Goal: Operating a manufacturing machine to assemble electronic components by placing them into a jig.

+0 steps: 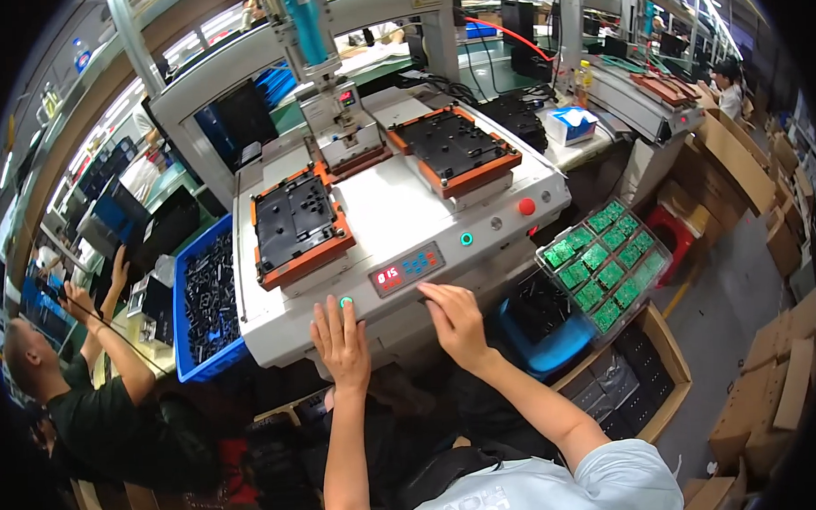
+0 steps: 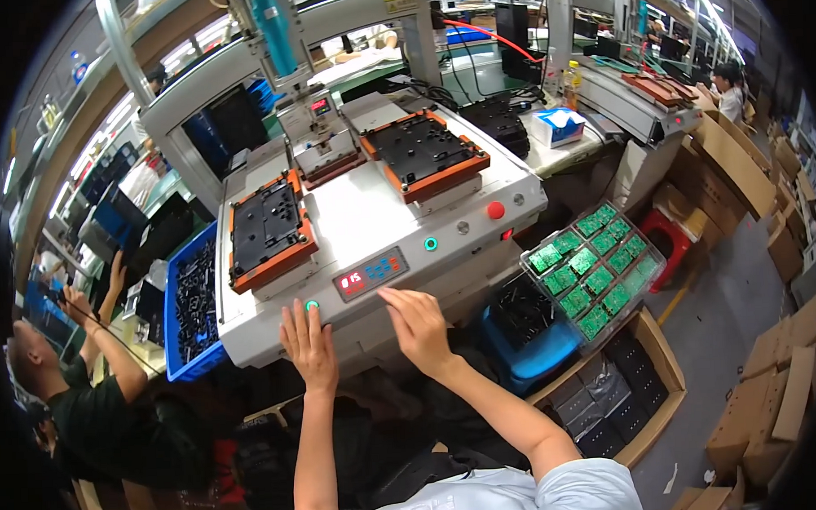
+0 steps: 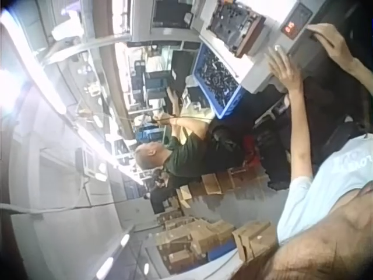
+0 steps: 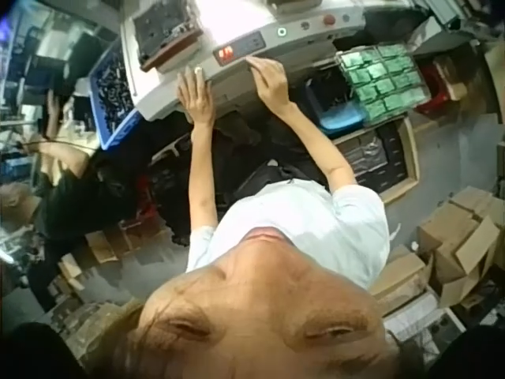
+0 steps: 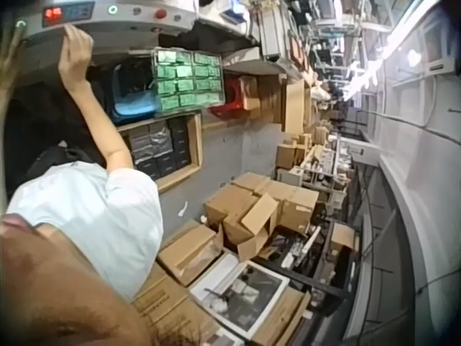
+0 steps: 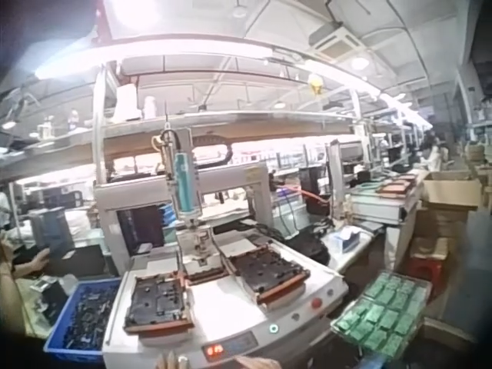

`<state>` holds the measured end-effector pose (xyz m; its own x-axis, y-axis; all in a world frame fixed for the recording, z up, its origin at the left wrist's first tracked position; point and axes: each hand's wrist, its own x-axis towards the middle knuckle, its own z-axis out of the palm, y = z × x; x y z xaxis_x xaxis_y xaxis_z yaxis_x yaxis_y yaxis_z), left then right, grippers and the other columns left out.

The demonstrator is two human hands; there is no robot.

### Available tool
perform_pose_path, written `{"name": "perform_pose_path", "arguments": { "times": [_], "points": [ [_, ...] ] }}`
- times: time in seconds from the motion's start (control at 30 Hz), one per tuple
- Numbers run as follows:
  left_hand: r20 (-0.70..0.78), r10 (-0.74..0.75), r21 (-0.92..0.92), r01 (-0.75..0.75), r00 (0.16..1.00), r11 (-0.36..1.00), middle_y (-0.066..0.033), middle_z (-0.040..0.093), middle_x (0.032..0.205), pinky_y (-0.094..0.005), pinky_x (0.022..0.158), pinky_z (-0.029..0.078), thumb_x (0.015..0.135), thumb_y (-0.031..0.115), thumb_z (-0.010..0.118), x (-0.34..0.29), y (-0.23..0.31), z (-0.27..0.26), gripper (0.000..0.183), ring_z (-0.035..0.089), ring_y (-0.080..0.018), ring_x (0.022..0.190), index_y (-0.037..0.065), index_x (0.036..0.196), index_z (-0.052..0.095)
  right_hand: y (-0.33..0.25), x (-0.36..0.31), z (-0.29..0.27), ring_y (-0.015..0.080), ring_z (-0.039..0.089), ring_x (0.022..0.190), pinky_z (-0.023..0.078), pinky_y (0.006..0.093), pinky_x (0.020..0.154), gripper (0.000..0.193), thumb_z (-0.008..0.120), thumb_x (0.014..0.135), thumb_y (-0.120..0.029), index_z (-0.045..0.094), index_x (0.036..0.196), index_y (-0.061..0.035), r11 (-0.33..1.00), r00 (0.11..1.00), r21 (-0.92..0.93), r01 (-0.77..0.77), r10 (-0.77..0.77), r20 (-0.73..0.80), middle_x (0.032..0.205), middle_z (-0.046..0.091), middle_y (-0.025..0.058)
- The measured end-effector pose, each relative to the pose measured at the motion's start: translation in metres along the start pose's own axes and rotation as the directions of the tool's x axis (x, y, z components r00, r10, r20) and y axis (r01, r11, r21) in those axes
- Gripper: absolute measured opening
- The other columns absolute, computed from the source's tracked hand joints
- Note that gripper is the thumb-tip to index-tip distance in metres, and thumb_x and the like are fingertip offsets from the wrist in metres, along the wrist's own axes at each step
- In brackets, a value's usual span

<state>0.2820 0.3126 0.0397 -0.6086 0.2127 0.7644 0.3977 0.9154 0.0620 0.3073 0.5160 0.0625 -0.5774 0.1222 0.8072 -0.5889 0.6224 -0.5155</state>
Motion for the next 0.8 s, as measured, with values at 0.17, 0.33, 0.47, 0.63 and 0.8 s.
{"name": "perform_pose_path", "arguments": {
  "times": [0.17,0.33,0.47,0.63,0.8],
  "points": [
    [-0.043,-0.011,-0.023,0.010,0.999,1.000,-0.0127,0.042,0.143,-0.0487,0.111,0.022,0.090,0.012,0.059,0.004,0.004,0.005,0.045,0.031,-0.0350,0.137,0.009,0.132,0.046,0.037,-0.003,-0.055,0.0282,0.057,0.095,0.044,0.0355,0.085,0.023,0.057,0.085,0.003,0.064,0.107,-0.0027,0.976,0.984,-0.193,-0.100,0.068,-0.162,0.102,0.064,0.0110],
    [-0.071,-0.061,-0.166,0.049,0.996,0.985,-0.0136,0.045,0.141,-0.0481,0.112,0.019,0.088,0.010,0.061,-0.011,-0.005,0.008,0.041,0.034,-0.0349,0.135,0.012,0.126,0.049,0.075,0.067,-0.093,0.0293,0.055,0.096,0.042,0.0365,0.086,0.018,0.053,0.093,-0.006,0.062,0.108,-0.0032,0.945,0.919,-0.209,-0.251,0.165,-0.357,0.100,0.063,0.0123],
    [-0.094,0.014,-0.096,-0.023,0.995,0.995,-0.0150,0.045,0.141,-0.0481,0.113,0.017,0.085,0.010,0.062,-0.029,-0.015,0.024,0.041,0.035,-0.0362,0.135,0.015,0.124,0.050,0.121,0.121,-0.104,0.0313,0.055,0.101,0.042,0.0384,0.087,0.025,0.051,0.096,-0.019,0.062,0.110,-0.0029,0.940,0.935,-0.227,-0.253,0.177,-0.306,0.102,0.066,0.0129],
    [-0.177,0.071,-0.045,-0.080,0.982,0.996,-0.0191,0.042,0.142,-0.0512,0.113,0.015,0.081,0.008,0.062,-0.029,-0.013,0.032,0.048,0.033,-0.0409,0.134,0.013,0.126,0.048,0.155,0.173,-0.095,0.0406,0.060,0.090,0.047,0.0412,0.078,0.039,0.044,0.098,-0.035,0.060,0.110,-0.0012,0.901,0.932,-0.241,-0.361,0.340,-0.126,0.093,0.064,0.0222],
    [-0.171,0.020,-0.092,-0.037,0.985,0.995,-0.0197,0.042,0.141,-0.0508,0.114,0.014,0.080,0.008,0.060,-0.029,-0.010,0.030,0.050,0.033,-0.0415,0.134,0.012,0.128,0.047,0.146,0.193,-0.087,0.0431,0.059,0.093,0.047,0.0477,0.080,0.039,0.041,0.094,-0.033,0.063,0.097,-0.0009,0.740,0.857,-0.515,-0.434,0.516,0.019,0.094,0.063,0.0249]
  ]
}}
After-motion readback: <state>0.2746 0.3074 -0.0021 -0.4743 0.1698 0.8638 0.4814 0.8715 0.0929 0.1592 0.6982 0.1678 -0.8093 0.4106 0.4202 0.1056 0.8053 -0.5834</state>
